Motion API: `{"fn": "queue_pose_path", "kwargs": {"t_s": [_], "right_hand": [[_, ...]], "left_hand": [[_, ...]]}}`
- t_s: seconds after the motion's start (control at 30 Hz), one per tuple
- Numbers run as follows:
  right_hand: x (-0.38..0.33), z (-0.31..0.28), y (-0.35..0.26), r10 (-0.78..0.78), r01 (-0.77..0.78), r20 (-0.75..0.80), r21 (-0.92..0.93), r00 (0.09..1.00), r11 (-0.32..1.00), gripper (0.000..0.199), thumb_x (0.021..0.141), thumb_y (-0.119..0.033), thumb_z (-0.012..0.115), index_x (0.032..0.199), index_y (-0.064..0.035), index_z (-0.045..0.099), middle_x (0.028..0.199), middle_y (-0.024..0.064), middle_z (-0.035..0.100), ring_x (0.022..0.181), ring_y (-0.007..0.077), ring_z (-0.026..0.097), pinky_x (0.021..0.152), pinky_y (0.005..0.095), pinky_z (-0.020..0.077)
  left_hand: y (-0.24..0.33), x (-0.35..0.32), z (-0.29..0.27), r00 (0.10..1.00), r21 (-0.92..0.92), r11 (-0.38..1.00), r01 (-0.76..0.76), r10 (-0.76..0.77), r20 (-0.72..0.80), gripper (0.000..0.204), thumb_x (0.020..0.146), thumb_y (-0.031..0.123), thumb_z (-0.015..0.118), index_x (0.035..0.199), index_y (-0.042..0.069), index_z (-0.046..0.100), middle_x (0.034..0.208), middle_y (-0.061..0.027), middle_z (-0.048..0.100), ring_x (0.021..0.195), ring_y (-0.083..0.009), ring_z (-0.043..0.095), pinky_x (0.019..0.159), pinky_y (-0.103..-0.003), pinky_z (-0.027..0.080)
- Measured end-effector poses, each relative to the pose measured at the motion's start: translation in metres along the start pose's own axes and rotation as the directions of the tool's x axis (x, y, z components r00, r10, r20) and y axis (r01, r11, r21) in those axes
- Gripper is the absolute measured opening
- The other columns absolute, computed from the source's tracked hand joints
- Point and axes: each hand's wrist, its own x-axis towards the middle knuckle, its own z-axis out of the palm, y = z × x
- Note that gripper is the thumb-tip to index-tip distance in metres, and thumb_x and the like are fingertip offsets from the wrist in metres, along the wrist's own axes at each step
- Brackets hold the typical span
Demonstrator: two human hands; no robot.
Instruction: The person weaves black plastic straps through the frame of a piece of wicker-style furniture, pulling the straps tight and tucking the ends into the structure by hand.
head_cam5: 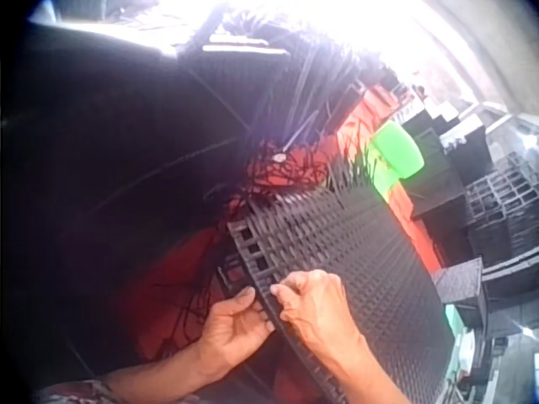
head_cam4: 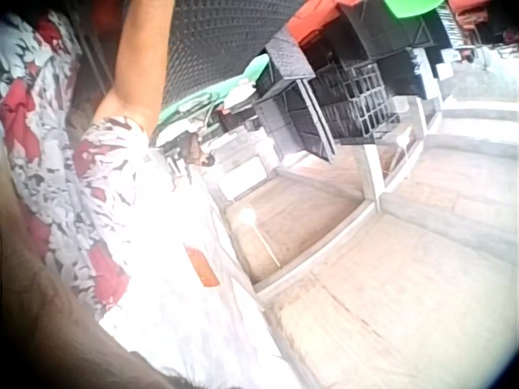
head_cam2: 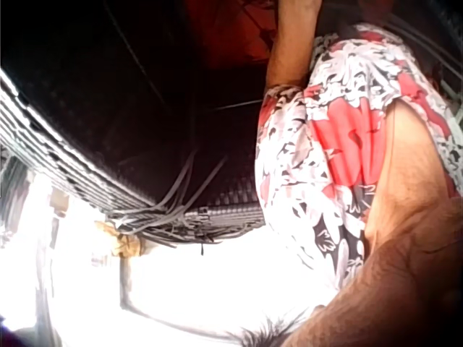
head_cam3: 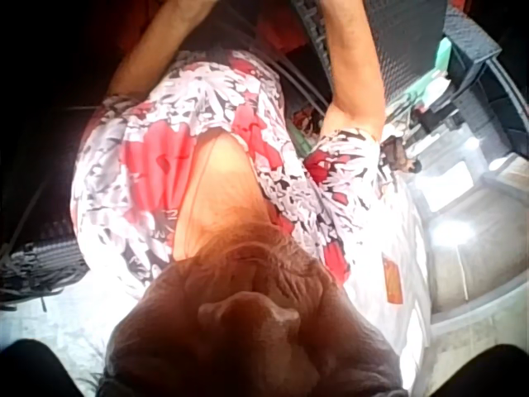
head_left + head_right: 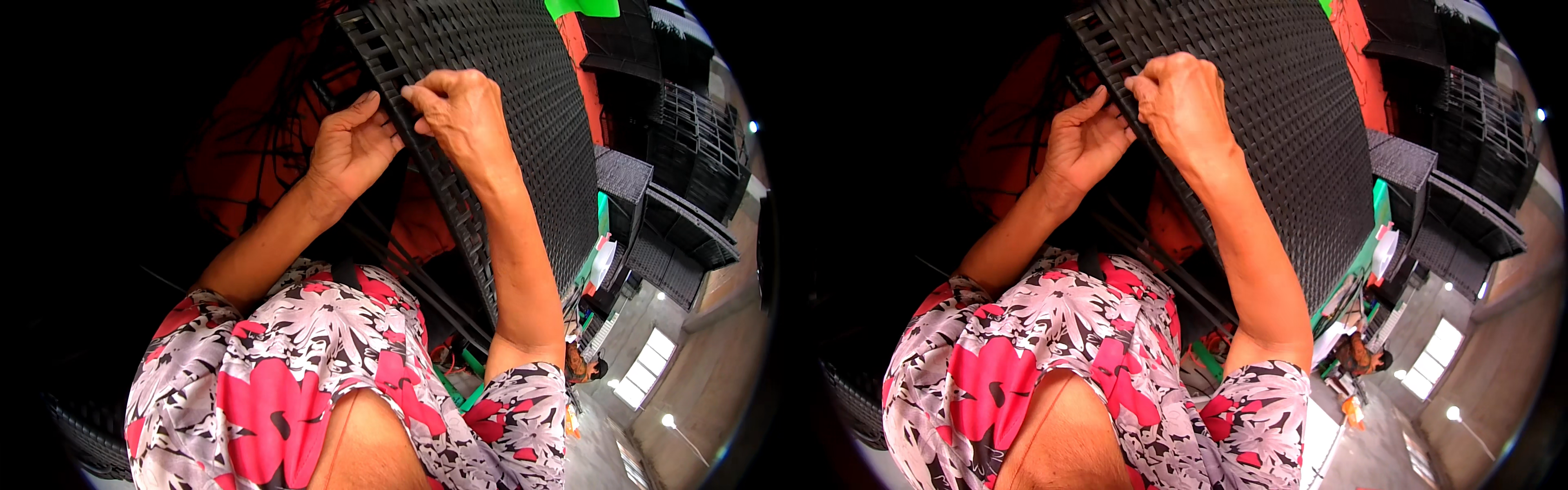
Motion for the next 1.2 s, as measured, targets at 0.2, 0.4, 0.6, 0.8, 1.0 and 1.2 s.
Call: {"fn": "queue_pose_path", "kwargs": {"t_s": [0.2, 0.4, 0.6, 0.8, 1.0, 1.2], "right_hand": [[-0.016, 0.005, 0.01, 0.073, -0.07, -0.097, 0.044, 0.993, 0.997, 0.014, 0.076, -0.009, 0.059, 0.08, 0.003, 0.066, 0.067, 0.0193, 0.063, 0.068, 0.0359, 0.063, 0.067, 0.04, 0.0497], [-0.013, 0.006, 0.004, 0.175, -0.17, -0.111, 0.056, 0.978, 0.984, 0.014, 0.075, -0.009, 0.063, 0.085, 0.0015, 0.063, 0.066, 0.0172, 0.063, 0.067, 0.0332, 0.064, 0.064, 0.0393, 0.049], [-0.016, 0.011, 0.011, 0.022, -0.017, -0.197, 0.03, 0.98, 0.999, 0.016, 0.075, -0.01, 0.065, 0.088, 0.0004, 0.063, 0.074, 0.0147, 0.063, 0.066, 0.031, 0.061, 0.063, 0.0379, 0.0479], [-0.009, 0.014, 0.016, -0.122, 0.136, -0.213, 0.048, 0.969, 0.99, 0.013, 0.074, -0.006, 0.064, 0.087, -0.0022, 0.067, 0.076, 0.0137, 0.06, 0.068, 0.0295, 0.06, 0.062, 0.0368, 0.0477], [0.0, 0.011, 0.016, -0.186, 0.193, -0.171, 0.029, 0.968, 0.981, 0.006, 0.077, -0.005, 0.062, 0.079, 0.0002, 0.063, 0.071, 0.0118, 0.06, 0.064, 0.0267, 0.061, 0.06, 0.0351, 0.0486], [0.029, -0.014, -0.033, 0.038, 0.061, -0.174, 0.527, 0.984, 0.847, 0.009, 0.087, -0.007, 0.058, 0.088, 0.0022, 0.059, 0.071, 0.009, 0.065, 0.053, 0.0114, 0.063, 0.044, 0.0194, 0.0495]], "left_hand": [[-0.002, 0.0, 0.0, 0.997, -0.049, 0.997, 0.06, -0.062, -0.035, 0.019, 0.086, 0.007, 0.061, 0.101, -0.002, 0.055, 0.104, -0.0113, 0.059, 0.102, -0.0219, 0.055, 0.098, -0.038, 0.042], [-0.003, 0.001, 0.002, 0.997, -0.036, 0.998, 0.056, -0.057, -0.042, 0.017, 0.084, 0.003, 0.062, 0.1, 0.0, 0.055, 0.102, -0.0092, 0.058, 0.101, -0.0206, 0.055, 0.097, -0.037, 0.042], [-0.009, 0.004, 0.001, 0.999, 0.018, 0.999, 0.027, -0.028, 0.033, 0.023, 0.083, 0.0, 0.059, 0.105, 0.001, 0.055, 0.108, -0.008, 0.057, 0.105, -0.0192, 0.054, 0.1, -0.036, 0.04], [-0.002, 0.007, 0.004, 0.987, 0.046, 0.994, 0.097, -0.102, 0.126, 0.03, 0.08, -0.004, 0.056, 0.11, 0.0, 0.055, 0.111, -0.0085, 0.058, 0.108, -0.0187, 0.053, 0.103, -0.035, 0.037], [0.002, 0.01, 0.003, 0.979, 0.044, 0.995, 0.084, -0.091, 0.182, 0.027, 0.083, 0.003, 0.057, 0.111, 0.0, 0.056, 0.106, -0.0087, 0.06, 0.105, -0.0191, 0.055, 0.1, -0.035, 0.04], [0.019, 0.013, 0.009, 0.982, 0.154, 0.986, -0.07, 0.041, 0.186, 0.033, 0.092, 0.026, 0.054, 0.116, 0.004, 0.056, 0.112, -0.0087, 0.062, 0.104, -0.0198, 0.057, 0.093, -0.037, 0.044]]}}
